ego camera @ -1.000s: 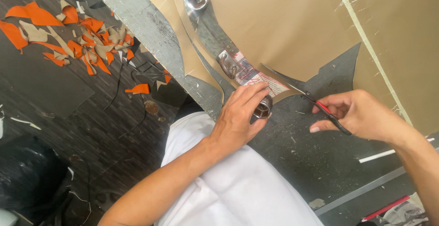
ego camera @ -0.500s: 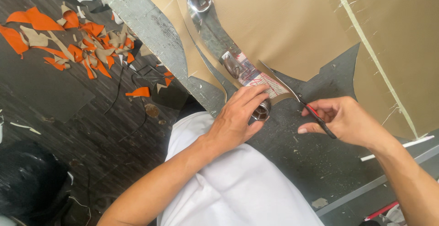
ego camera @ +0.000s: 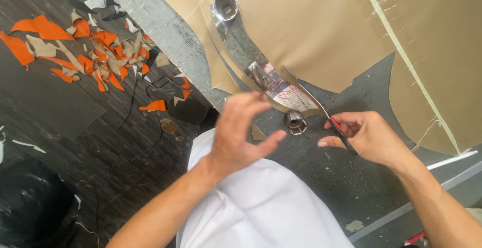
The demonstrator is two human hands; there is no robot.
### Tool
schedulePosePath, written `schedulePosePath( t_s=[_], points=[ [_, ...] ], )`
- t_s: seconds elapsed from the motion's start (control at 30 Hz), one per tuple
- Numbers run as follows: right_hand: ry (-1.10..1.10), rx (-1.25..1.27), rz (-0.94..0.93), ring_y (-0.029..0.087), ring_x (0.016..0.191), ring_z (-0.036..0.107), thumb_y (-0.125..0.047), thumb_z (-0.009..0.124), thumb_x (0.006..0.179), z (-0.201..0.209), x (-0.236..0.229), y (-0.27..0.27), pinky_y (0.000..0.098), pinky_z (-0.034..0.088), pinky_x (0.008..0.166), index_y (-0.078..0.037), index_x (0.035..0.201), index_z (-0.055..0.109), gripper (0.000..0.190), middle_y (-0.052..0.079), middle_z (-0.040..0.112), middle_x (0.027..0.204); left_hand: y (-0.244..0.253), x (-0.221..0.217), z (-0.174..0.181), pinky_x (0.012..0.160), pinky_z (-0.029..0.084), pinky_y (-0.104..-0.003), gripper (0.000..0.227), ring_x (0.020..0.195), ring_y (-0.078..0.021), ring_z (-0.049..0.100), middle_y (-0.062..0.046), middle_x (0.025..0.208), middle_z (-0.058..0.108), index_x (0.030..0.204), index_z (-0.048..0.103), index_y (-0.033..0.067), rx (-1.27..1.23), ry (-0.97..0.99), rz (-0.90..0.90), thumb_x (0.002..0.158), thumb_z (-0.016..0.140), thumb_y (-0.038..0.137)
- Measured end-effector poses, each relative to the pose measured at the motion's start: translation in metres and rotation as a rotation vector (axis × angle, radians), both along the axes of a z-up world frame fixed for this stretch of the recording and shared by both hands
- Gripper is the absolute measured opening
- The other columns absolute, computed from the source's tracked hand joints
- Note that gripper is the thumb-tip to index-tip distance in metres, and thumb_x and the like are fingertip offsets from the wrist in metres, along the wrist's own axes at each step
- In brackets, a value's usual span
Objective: The person uses scissors to cut a white paper template, then traces and cuts a matching shape from a brown sheet. They fold the cut piece, place it aside, and later cut a curved strip from a larger sheet, using metal weights to hold the material in place.
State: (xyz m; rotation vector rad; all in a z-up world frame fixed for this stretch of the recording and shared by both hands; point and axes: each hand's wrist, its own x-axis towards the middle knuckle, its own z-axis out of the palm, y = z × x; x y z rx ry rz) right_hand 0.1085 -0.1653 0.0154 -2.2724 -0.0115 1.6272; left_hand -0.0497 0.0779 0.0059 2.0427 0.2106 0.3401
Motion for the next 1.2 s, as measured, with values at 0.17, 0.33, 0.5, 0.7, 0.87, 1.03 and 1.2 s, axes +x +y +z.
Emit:
schedulePosePath(
  t_s=[0.17,0.33,0.5,0.7,0.87,1.03,1.2],
  points=[
    [-0.008,0.021,0.002,0.007,0.056,0.042,-0.03,0.095,0.065,0.0,-0.001,0.008,0.0271,0.036,0.05,-0.005,0.098,0.08,0.044,-0.005,0.052,0.061,0.021,0.025,-0.007,0.109,0.045,-0.045,0.079,0.126,-0.0379,0.052,-0.021,0.136,0.053,0.142,0.046,-0.0026,0.068,0.04,0.168,0.083,0.091,0.026],
    [-0.013,0.037,-0.009,0.007,0.056,0.042,-0.029,0.093,0.065,-0.003,-0.003,0.014,0.0269,0.034,0.051,-0.005,0.098,0.08,0.044,-0.005,0.05,0.06,0.024,0.036,-0.014,0.099,0.053,-0.039,0.05,0.115,-0.0305,0.061,-0.012,0.125,0.063,0.127,0.063,0.0039,0.059,0.083,0.146,0.087,0.089,0.015],
    [-0.019,0.034,0.007,0.008,0.055,0.039,-0.029,0.093,0.064,-0.003,-0.003,0.014,0.0279,0.032,0.05,-0.005,0.097,0.08,0.043,-0.006,0.044,0.059,0.033,0.014,-0.017,0.095,0.057,-0.036,0.038,0.11,-0.0295,0.068,-0.013,0.118,0.068,0.114,0.065,0.0009,0.017,0.027,0.15,0.086,0.088,0.009],
    [-0.027,0.01,0.021,0.008,0.056,0.038,-0.034,0.096,0.067,-0.003,-0.003,0.02,0.028,0.032,0.051,-0.006,0.097,0.08,0.044,-0.005,0.045,0.058,0.041,-0.009,-0.024,0.096,0.057,-0.038,0.038,0.113,-0.0315,0.068,-0.014,0.12,0.068,0.117,0.066,0.0006,0.079,0.069,0.123,0.084,0.085,0.002],
    [-0.042,0.043,0.033,0.007,0.055,0.038,-0.032,0.094,0.067,-0.004,-0.004,0.021,0.0273,0.032,0.05,-0.006,0.099,0.08,0.044,-0.005,0.046,0.058,0.036,-0.013,-0.033,0.1,0.055,-0.039,0.04,0.116,-0.0323,0.066,-0.013,0.12,0.067,0.12,0.065,-0.0003,0.104,0.07,0.155,0.085,0.083,-0.001],
    [-0.02,0.07,-0.027,0.006,0.055,0.039,-0.028,0.093,0.066,-0.004,-0.006,0.02,0.0264,0.032,0.049,-0.004,0.098,0.08,0.041,-0.007,0.046,0.058,0.032,-0.013,-0.035,0.102,0.052,-0.04,0.049,0.119,-0.033,0.061,-0.015,0.124,0.063,0.129,0.06,0.0002,0.129,0.146,0.141,0.086,0.084,0.006],
    [-0.017,0.018,-0.013,0.007,0.055,0.037,-0.03,0.095,0.069,-0.001,-0.004,0.026,0.0269,0.03,0.049,-0.005,0.098,0.081,0.041,-0.006,0.046,0.057,0.034,0.001,-0.035,0.113,0.045,-0.048,0.072,0.135,-0.0369,0.049,-0.017,0.142,0.049,0.14,0.051,0.0011,0.202,0.192,0.143,0.086,0.089,0.03]
  ],
)
